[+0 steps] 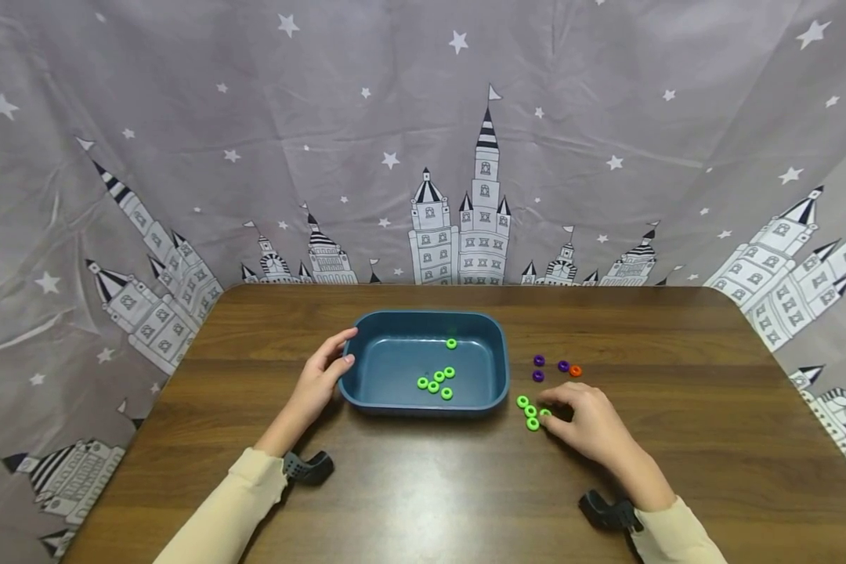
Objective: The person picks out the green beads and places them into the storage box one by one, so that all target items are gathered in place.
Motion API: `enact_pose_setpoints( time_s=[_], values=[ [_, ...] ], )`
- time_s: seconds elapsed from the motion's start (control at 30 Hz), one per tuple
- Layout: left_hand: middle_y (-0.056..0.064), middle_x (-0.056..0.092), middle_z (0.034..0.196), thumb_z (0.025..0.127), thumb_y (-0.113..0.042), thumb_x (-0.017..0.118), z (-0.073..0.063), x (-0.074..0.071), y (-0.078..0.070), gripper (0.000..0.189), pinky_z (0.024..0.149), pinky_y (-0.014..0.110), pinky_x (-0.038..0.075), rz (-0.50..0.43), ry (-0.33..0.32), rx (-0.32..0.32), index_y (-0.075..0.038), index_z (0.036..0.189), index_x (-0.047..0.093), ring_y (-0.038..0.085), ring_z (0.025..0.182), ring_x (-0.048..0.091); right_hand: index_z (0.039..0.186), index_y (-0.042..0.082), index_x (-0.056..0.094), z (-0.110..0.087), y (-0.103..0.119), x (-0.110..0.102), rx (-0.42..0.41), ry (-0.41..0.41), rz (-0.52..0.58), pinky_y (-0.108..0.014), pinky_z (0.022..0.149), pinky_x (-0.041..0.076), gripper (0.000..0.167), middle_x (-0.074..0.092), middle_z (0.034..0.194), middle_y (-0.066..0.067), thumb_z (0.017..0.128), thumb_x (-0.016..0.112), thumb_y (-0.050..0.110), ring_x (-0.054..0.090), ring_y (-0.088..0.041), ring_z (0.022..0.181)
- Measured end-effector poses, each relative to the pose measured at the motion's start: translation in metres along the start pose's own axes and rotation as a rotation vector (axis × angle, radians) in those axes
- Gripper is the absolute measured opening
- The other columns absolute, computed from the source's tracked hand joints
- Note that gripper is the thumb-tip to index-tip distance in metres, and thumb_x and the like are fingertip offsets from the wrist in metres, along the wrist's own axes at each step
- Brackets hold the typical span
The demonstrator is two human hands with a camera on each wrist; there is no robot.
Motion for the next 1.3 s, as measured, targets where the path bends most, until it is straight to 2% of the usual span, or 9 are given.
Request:
enact_pose_setpoints(
  time_s=[0.4, 0.67, 0.8, 1.07, 1.3],
  values=[
    [0.014, 0.051, 0.153, 0.102, -0.009, 0.057, -0.0011, -0.0027, 0.002, 0.046, 0.101, 0.019, 0.043, 0.004, 0.004, -0.017, -0.01, 0.148, 0.053, 0.034, 0.136, 0.05, 0.093, 0.017, 0.08, 0.0021, 0.0055, 0.0028, -0.043, -0.016, 0.003, -0.039, 0.074, 0.052, 0.027, 0.077, 0.089, 0.006, 0.069, 0.089, 0.01, 0.07, -0.018, 0.085],
    [0.016, 0.052, 0.153, 0.102, -0.008, 0.056, -0.0001, -0.0025, 0.0009, 0.046, 0.102, 0.02, 0.043, 0.006, 0.002, -0.003, -0.009, 0.147, 0.053, 0.034, 0.136, 0.05, 0.093, 0.021, 0.079, 0.0007, 0.0063, 0.0067, -0.009, 0.001, 0.008, -0.037, 0.075, 0.048, 0.025, 0.076, 0.091, 0.009, 0.07, 0.089, 0.015, 0.069, -0.016, 0.087],
    [0.017, 0.053, 0.152, 0.101, -0.007, 0.057, 0.0002, -0.0017, 0.0012, 0.046, 0.103, 0.023, 0.044, 0.007, 0.002, -0.001, -0.008, 0.147, 0.053, 0.034, 0.135, 0.051, 0.093, 0.02, 0.079, 0.0001, 0.0066, 0.005, -0.01, 0.007, 0.013, -0.04, 0.077, 0.05, 0.025, 0.076, 0.091, 0.008, 0.07, 0.087, 0.013, 0.069, -0.018, 0.088],
    [0.016, 0.053, 0.152, 0.101, -0.008, 0.057, 0.0, -0.001, 0.001, 0.046, 0.101, 0.017, 0.042, 0.004, 0.002, -0.002, -0.009, 0.147, 0.053, 0.034, 0.135, 0.051, 0.091, 0.017, 0.079, -0.0008, 0.0035, 0.0044, -0.03, 0.014, 0.002, -0.04, 0.074, 0.053, 0.026, 0.075, 0.09, 0.005, 0.067, 0.087, 0.009, 0.069, -0.019, 0.085],
    [0.015, 0.053, 0.152, 0.101, -0.009, 0.057, 0.001, -0.0006, 0.0019, 0.046, 0.102, 0.02, 0.042, 0.009, 0.004, -0.001, -0.01, 0.147, 0.053, 0.033, 0.135, 0.051, 0.087, 0.015, 0.078, -0.0007, 0.0023, 0.0048, -0.035, 0.012, -0.007, -0.039, 0.073, 0.054, 0.023, 0.074, 0.088, 0.005, 0.068, 0.087, 0.007, 0.069, -0.019, 0.083]
  ],
)
Point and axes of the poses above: each hand's wrist, its own z-axis towards the middle knuckle, its own x-axis out of the palm, y = z × x, the point moved 7 cm from there along z, towards the middle knuckle
